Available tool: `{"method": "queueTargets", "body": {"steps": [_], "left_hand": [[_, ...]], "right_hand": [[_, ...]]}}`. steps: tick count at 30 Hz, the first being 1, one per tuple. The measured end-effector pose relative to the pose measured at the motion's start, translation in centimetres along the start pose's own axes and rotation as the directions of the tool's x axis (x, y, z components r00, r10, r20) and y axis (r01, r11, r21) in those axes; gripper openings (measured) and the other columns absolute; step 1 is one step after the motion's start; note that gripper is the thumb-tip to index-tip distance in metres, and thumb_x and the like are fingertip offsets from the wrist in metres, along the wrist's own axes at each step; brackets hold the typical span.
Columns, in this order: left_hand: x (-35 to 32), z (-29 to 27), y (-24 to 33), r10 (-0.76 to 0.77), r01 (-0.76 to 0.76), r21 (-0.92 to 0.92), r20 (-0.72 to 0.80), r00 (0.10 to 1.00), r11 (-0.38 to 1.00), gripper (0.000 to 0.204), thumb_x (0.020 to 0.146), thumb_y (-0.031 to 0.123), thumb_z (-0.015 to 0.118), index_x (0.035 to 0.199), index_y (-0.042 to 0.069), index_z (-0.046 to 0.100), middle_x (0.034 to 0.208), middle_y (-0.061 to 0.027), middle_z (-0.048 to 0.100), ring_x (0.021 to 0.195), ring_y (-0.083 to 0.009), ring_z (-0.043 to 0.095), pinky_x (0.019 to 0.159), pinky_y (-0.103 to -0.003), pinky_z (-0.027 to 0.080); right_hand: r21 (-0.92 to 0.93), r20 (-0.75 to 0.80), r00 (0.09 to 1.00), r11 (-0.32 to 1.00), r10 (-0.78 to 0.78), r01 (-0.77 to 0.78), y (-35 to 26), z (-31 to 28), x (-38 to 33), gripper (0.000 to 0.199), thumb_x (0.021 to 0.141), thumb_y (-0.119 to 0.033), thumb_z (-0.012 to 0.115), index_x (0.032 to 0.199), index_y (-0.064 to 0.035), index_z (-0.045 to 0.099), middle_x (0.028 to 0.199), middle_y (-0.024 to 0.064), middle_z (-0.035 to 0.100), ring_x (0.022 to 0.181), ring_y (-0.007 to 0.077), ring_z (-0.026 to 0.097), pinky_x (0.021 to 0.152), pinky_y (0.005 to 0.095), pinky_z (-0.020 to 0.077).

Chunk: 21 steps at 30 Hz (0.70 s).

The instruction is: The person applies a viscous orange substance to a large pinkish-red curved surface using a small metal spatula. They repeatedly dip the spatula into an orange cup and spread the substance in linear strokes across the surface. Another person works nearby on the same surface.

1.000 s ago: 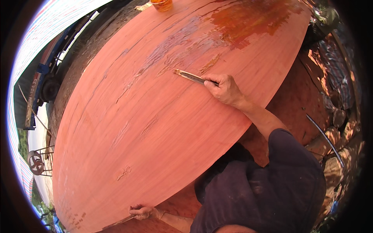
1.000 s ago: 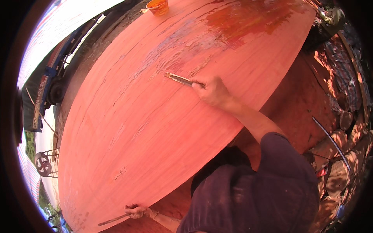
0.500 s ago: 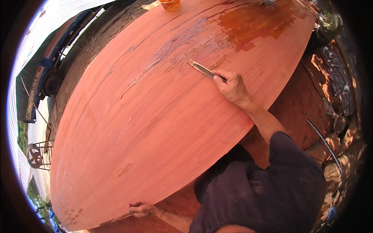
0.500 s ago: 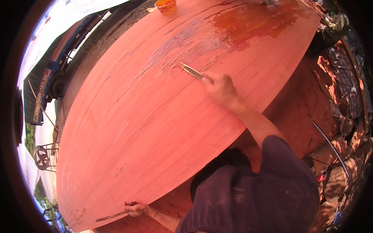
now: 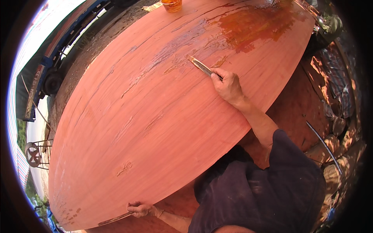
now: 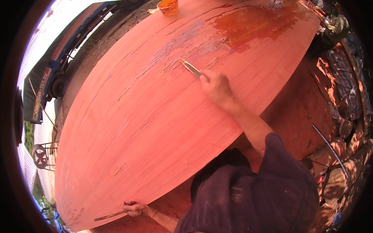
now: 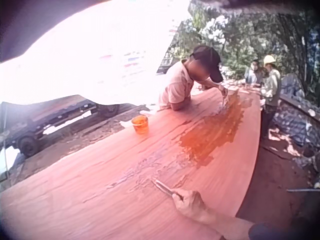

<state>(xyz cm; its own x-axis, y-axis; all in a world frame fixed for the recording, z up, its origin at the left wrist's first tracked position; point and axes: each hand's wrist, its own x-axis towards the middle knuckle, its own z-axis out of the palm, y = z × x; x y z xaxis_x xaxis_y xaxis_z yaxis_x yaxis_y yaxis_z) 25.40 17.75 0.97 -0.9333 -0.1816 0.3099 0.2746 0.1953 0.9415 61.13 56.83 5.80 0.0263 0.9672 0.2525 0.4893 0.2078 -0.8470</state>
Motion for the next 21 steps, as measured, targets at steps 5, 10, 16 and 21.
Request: {"method": "queueTargets", "body": {"steps": [5, 10, 16, 21], "left_hand": [[-0.2, 0.2, 0.3, -0.02, 0.021, 0.017, -0.025, 0.999, 1.0, 0.042, 0.109, 0.035, 0.046, 0.106, -0.003, 0.064, 0.08, -0.0007, 0.05, 0.07, -0.0104, 0.044, 0.06, -0.023, 0.037], [-0.1, 0.0, -0.1, -0.043, 0.044, 0.014, -0.024, 0.999, 0.999, 0.04, 0.109, 0.033, 0.046, 0.107, -0.003, 0.064, 0.08, -0.0001, 0.05, 0.07, -0.0105, 0.044, 0.06, -0.023, 0.038], [0.0, -0.2, -0.5, -0.035, 0.034, -0.042, -0.015, 0.999, 0.999, 0.039, 0.11, 0.033, 0.045, 0.106, -0.001, 0.064, 0.081, 0.0007, 0.049, 0.07, -0.0102, 0.043, 0.06, -0.023, 0.037], [-0.2, -0.1, -0.5, -0.025, 0.025, -0.027, -0.022, 0.999, 0.999, 0.04, 0.11, 0.034, 0.045, 0.106, -0.001, 0.063, 0.081, 0.0008, 0.049, 0.071, -0.0103, 0.044, 0.062, -0.024, 0.037]], "right_hand": [[-0.027, 0.068, 0.995, 0.997, -0.067, 0.069, -0.5, 1.4, -1.3, 0.023, 0.095, -0.009, 0.06, 0.111, 0.0025, 0.071, 0.068, 0.0148, 0.063, 0.059, 0.0181, 0.061, 0.056, 0.0343, 0.0484], [0.029, 0.088, 0.98, 0.984, -0.178, 0.176, -1.4, 2.1, -2.1, 0.022, 0.094, -0.009, 0.061, 0.11, 0.0028, 0.071, 0.065, 0.0142, 0.062, 0.058, 0.0176, 0.06, 0.055, 0.0339, 0.0478], [-0.031, 0.017, 0.999, 0.999, -0.028, 0.029, -1.0, 1.3, -1.4, 0.021, 0.095, -0.011, 0.06, 0.108, 0.0006, 0.072, 0.07, 0.018, 0.064, 0.062, 0.0244, 0.064, 0.056, 0.0375, 0.049], [-0.068, 0.037, 0.996, 0.994, -0.084, 0.087, -0.7, 2.5, -1.6, 0.023, 0.095, -0.012, 0.061, 0.111, 0.0009, 0.071, 0.069, 0.0172, 0.065, 0.061, 0.0215, 0.065, 0.056, 0.0365, 0.049]]}}
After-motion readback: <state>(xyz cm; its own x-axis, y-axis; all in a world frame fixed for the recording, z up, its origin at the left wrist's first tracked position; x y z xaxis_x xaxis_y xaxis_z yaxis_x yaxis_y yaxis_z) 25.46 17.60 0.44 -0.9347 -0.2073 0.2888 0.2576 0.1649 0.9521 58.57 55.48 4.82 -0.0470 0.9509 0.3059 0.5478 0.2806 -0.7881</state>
